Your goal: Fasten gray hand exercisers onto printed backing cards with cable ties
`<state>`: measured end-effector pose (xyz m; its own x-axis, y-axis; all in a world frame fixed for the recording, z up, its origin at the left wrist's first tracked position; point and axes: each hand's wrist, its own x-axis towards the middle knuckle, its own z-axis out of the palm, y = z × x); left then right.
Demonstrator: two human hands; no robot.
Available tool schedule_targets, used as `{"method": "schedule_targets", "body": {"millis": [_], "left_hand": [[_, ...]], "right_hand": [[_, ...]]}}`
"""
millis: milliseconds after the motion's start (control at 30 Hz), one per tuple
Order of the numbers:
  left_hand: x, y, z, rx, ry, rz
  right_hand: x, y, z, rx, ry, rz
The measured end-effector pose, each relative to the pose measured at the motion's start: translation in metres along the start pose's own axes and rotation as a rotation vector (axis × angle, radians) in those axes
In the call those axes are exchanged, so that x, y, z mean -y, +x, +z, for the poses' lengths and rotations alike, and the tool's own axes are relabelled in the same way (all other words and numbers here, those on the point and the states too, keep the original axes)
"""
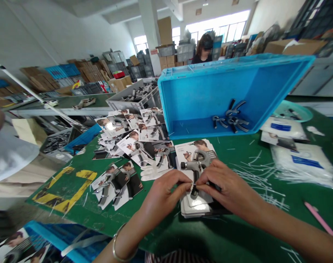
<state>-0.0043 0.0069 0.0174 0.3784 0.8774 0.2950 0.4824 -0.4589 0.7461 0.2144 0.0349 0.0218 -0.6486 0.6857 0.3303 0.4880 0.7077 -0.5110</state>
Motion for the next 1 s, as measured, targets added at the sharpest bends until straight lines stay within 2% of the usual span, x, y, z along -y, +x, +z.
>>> {"method": "schedule_targets", "body": {"millis": [133,300,367,433,500,600,667,733,833,1000], "left_hand": [[-0.009,-0.003,0.002,0.074,0.168,0.094],[-0.018,-0.006,0.010,0.090,0.682,0.182],[-0.021,-0.004,0.009,0.098,0.754,0.218],[-0.022,-0.003,0.007,0.095,0.684,0.250],[-0.023,-0.003,0.003,0.049,0.478,0.226],[-0.020,-0.004,0.001,-0.071,0.102,0.048],[-0.017,-0.005,0.003,-0.096,-0.037,-0.049],[-0.014,-0.007,0.007,-0.090,-0.093,-0.063],[-0.009,-0.011,0.019,-0.114,-0.097,-0.012],[0.008,-0.022,0.044,-0.243,0.089,-0.038]], "right_hand": [[0.001,-0.001,0.003,-0.023,0.024,0.066],[0.003,0.001,0.003,-0.026,0.020,0.109],[0.004,0.001,0.003,-0.022,0.029,0.103],[0.004,0.001,0.002,-0.014,0.034,0.089],[0.004,-0.001,-0.001,0.001,0.042,0.071],[0.001,-0.002,-0.005,0.016,0.092,0.049],[-0.002,-0.001,-0.006,0.016,0.144,0.050],[-0.005,0.000,-0.004,0.000,0.184,0.044],[-0.008,-0.001,0.001,-0.040,0.199,0.029],[-0.008,-0.004,0.007,-0.051,0.229,0.008]]}}
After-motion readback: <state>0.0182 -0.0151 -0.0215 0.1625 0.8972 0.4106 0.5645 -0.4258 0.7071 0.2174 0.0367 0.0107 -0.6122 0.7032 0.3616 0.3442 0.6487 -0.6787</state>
